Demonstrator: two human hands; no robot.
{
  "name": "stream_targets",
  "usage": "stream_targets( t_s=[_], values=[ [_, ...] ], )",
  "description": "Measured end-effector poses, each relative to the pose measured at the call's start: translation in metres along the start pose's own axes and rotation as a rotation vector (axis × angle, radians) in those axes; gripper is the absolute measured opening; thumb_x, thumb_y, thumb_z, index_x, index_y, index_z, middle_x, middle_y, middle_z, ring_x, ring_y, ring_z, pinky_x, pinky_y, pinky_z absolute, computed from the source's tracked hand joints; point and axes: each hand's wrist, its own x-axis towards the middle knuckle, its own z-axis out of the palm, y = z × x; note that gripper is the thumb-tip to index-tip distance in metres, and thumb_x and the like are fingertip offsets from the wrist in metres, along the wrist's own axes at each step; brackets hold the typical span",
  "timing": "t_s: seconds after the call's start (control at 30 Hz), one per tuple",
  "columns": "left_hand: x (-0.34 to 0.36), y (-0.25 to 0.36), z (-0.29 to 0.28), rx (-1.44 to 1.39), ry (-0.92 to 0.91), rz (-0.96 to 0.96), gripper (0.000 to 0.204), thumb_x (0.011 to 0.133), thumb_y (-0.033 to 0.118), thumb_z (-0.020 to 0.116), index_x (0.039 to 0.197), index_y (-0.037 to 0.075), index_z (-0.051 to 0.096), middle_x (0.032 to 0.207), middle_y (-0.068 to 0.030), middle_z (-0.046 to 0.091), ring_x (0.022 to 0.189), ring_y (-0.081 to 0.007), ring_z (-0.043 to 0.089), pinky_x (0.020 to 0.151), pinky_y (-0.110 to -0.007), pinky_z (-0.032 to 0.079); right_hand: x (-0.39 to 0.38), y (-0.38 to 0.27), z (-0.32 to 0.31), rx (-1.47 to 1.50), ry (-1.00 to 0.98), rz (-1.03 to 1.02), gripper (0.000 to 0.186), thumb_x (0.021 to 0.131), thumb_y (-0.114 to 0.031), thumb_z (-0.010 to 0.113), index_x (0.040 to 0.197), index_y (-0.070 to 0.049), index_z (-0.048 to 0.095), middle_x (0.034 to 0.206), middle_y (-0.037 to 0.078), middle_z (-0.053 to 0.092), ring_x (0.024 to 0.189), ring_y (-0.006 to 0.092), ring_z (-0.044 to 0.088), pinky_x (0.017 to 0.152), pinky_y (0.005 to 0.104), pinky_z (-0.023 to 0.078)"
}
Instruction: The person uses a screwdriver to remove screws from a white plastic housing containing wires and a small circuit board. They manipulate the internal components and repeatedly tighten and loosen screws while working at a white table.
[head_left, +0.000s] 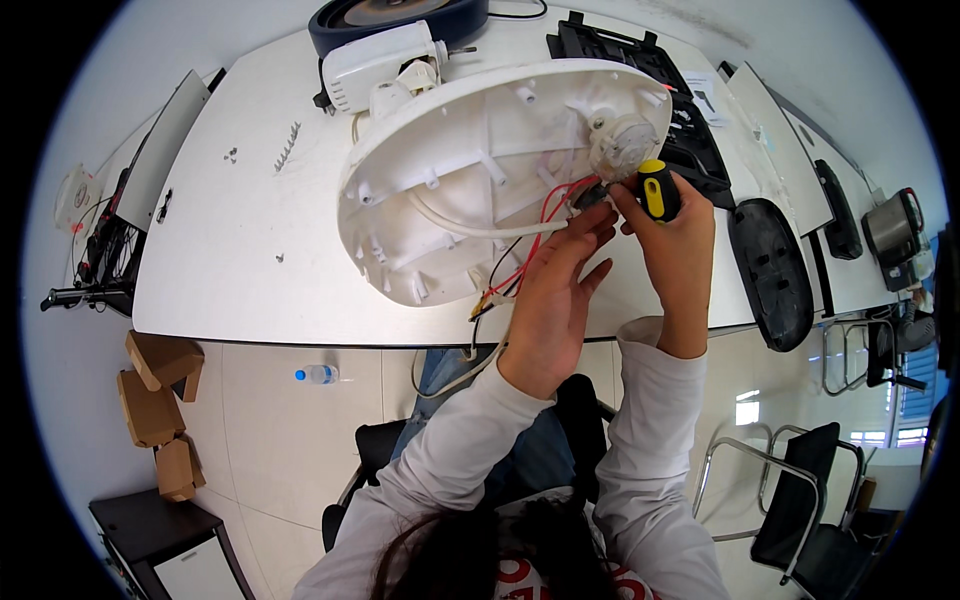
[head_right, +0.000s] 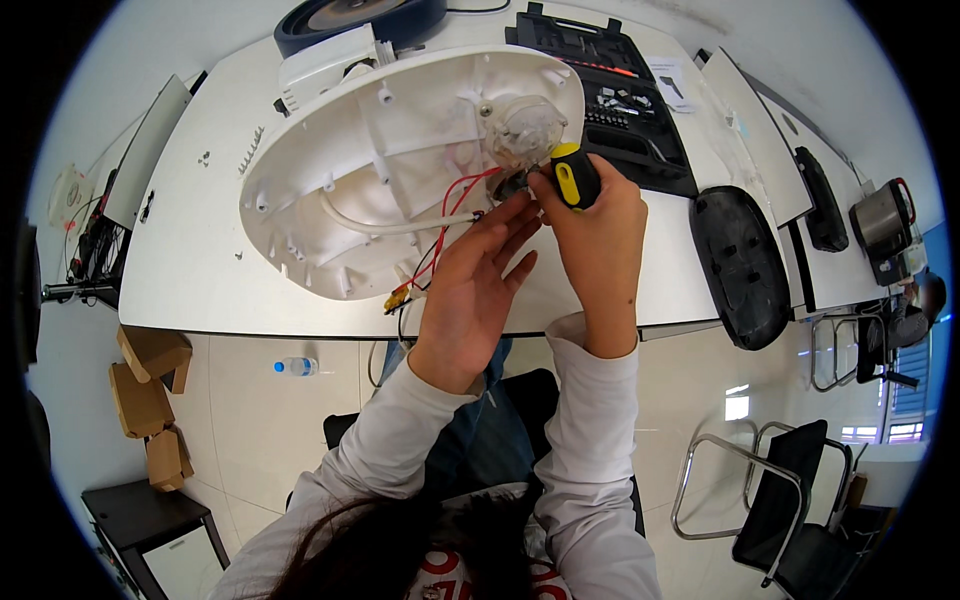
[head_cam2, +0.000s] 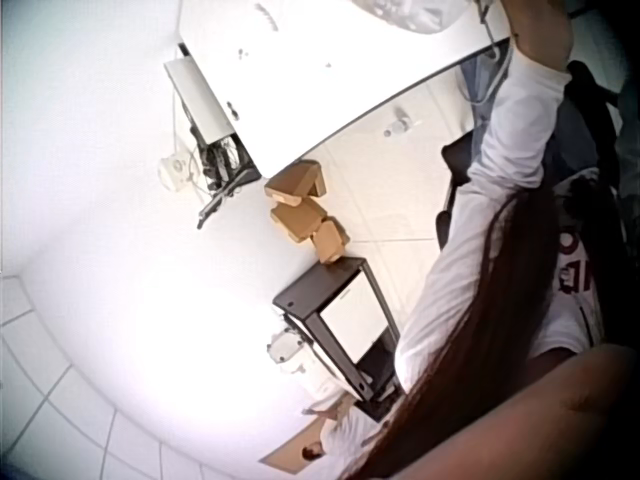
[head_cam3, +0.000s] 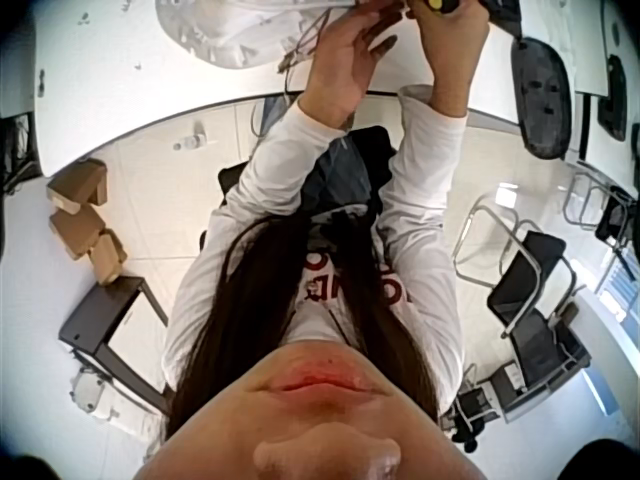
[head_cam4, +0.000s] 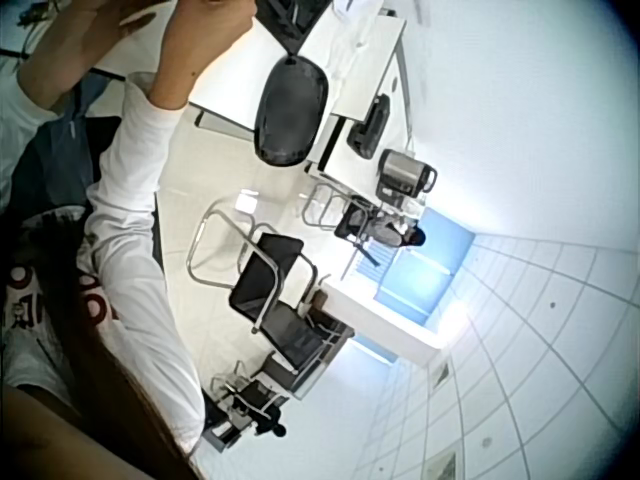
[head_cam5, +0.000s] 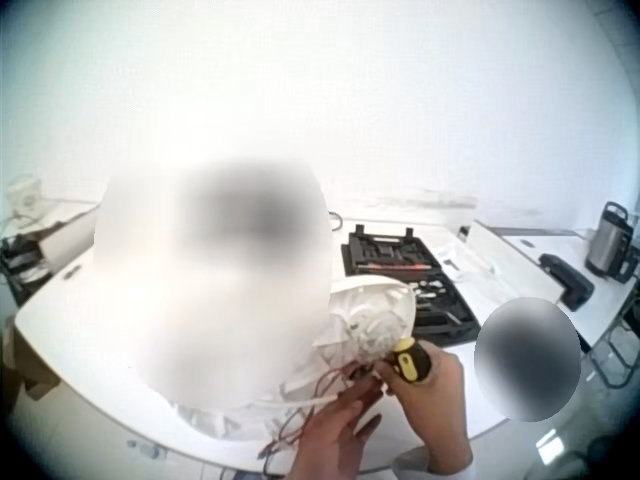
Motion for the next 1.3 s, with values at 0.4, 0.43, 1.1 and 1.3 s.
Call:
stream_targets(
  t_s=[0.4,0.43,1.1,1.3],
  values=[
    [0.002,0.007,0.01,-0.066,-0.081,-0.037,0.049,0.086,0.029,0.043,0.131,0.008,0.042,0.133,-0.0029,0.042,0.124,-0.0149,0.034,0.103,-0.034,0.024,0.003,0.008,-0.002,-0.011,0.012,-0.042,0.018,0.072,-0.012,0.071,0.084,0.001,0.064,0.071,0.009,0.065,0.062,0.0137,0.061,0.059,0.0247,0.046],
    [0.002,0.006,0.009,-0.099,-0.084,-0.049,0.049,0.086,0.028,0.043,0.13,0.008,0.042,0.133,-0.0027,0.042,0.124,-0.0149,0.034,0.103,-0.034,0.024,0.004,0.008,-0.003,-0.009,0.002,-0.05,0.018,0.072,-0.012,0.071,0.084,0.001,0.064,0.071,0.009,0.065,0.062,0.0137,0.06,0.059,0.0247,0.046],
    [0.002,0.003,0.014,-0.244,-0.059,-0.079,0.047,0.085,0.028,0.043,0.128,0.008,0.045,0.131,-0.0014,0.043,0.123,-0.0145,0.035,0.103,-0.034,0.023,0.0,0.005,-0.008,0.009,-0.036,0.003,0.022,0.074,-0.012,0.07,0.089,0.002,0.062,0.074,0.007,0.065,0.063,0.0118,0.058,0.061,0.0234,0.046],
    [0.002,0.004,0.015,-0.244,-0.035,-0.069,0.046,0.086,0.027,0.041,0.128,0.007,0.045,0.134,-0.0016,0.042,0.122,-0.0139,0.034,0.102,-0.033,0.023,-0.02,-0.014,-0.044,-0.115,0.1,0.021,0.024,0.077,-0.019,0.071,0.088,0.0,0.061,0.07,0.001,0.06,0.057,0.0048,0.049,0.051,0.0195,0.039]
  ],
)
